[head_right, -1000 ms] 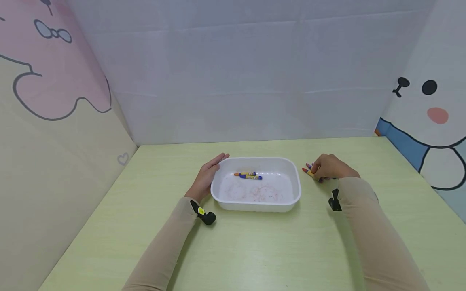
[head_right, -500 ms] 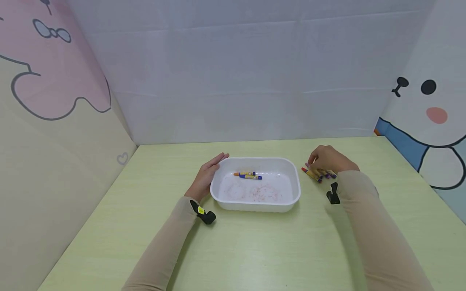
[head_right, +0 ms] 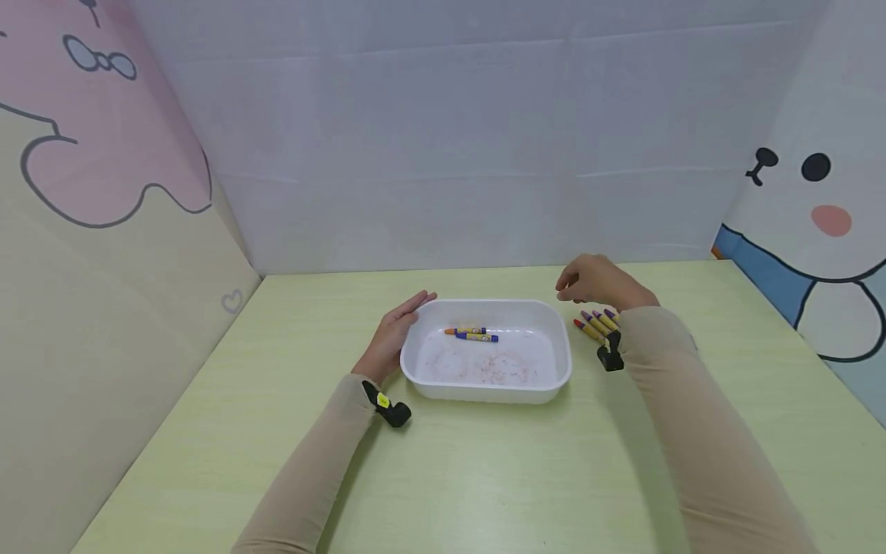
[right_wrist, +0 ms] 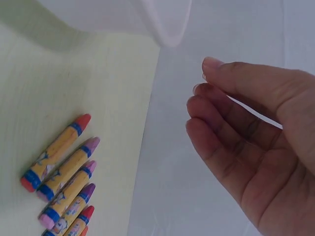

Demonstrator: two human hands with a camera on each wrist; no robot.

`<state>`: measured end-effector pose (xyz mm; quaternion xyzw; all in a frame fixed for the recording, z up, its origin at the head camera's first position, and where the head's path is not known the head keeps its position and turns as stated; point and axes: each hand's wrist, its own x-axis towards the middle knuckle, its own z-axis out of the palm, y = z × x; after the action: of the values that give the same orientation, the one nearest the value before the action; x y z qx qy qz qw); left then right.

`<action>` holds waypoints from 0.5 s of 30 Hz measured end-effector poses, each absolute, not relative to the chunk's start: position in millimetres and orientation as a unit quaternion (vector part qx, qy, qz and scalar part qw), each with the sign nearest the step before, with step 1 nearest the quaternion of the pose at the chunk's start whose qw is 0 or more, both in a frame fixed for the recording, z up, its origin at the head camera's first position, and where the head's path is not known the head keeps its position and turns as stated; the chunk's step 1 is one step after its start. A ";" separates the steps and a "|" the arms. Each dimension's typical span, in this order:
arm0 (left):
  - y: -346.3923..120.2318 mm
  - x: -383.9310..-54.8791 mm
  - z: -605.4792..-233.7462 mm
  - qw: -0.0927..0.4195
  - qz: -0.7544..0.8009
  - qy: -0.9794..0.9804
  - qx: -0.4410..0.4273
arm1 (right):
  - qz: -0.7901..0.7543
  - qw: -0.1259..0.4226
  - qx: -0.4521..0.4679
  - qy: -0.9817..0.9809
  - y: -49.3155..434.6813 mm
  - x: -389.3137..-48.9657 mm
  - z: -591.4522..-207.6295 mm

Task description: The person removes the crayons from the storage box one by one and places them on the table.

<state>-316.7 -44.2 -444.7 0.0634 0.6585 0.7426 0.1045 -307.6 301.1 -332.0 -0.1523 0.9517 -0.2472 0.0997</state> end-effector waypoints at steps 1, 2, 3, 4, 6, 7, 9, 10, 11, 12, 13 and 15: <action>-44.1 -316.8 -444.8 0.105 0.742 0.658 0.064 | -0.251 0.102 -0.153 0.950 297.2 -308.3 -330.4; -44.1 -317.0 -444.5 0.106 0.742 0.658 0.065 | -0.253 0.102 -0.155 0.950 293.4 -308.8 -329.0; -44.1 -317.3 -444.5 0.108 0.742 0.658 0.065 | -0.252 0.102 -0.159 0.949 289.8 -309.5 -327.8; -44.1 -317.7 -444.6 0.110 0.741 0.659 0.064 | -0.251 0.101 -0.165 0.948 286.2 -310.1 -326.8; -44.1 -318.6 -444.4 0.115 0.741 0.658 0.065 | -0.248 0.101 -0.174 0.948 278.9 -310.9 -325.1; -44.2 -319.0 -444.4 0.118 0.741 0.658 0.066 | -0.249 0.103 -0.177 0.947 275.8 -311.5 -324.9; -44.4 -319.7 -444.1 0.124 0.742 0.655 0.066 | -0.250 0.107 -0.183 0.945 269.5 -312.6 -325.3; -44.6 -319.6 -443.5 0.126 0.744 0.653 0.066 | -0.251 0.111 -0.186 0.943 266.3 -313.2 -325.5; -44.9 -319.4 -442.7 0.129 0.745 0.652 0.066 | -0.253 0.118 -0.188 0.942 263.2 -314.1 -326.0; -45.2 -318.9 -441.5 0.131 0.745 0.650 0.066 | -0.254 0.124 -0.193 0.940 260.0 -315.2 -326.6; -45.4 -317.9 -439.9 0.133 0.746 0.649 0.067 | -0.254 0.131 -0.196 0.938 256.9 -316.5 -327.8; -45.7 -313.7 -434.4 0.136 0.747 0.647 0.069 | -0.250 0.144 -0.202 0.936 250.1 -318.9 -330.5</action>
<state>-313.7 -45.7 -434.4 0.0692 0.6466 0.7474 0.1357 -318.9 250.1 -330.5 -0.2023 0.9359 -0.2501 0.1439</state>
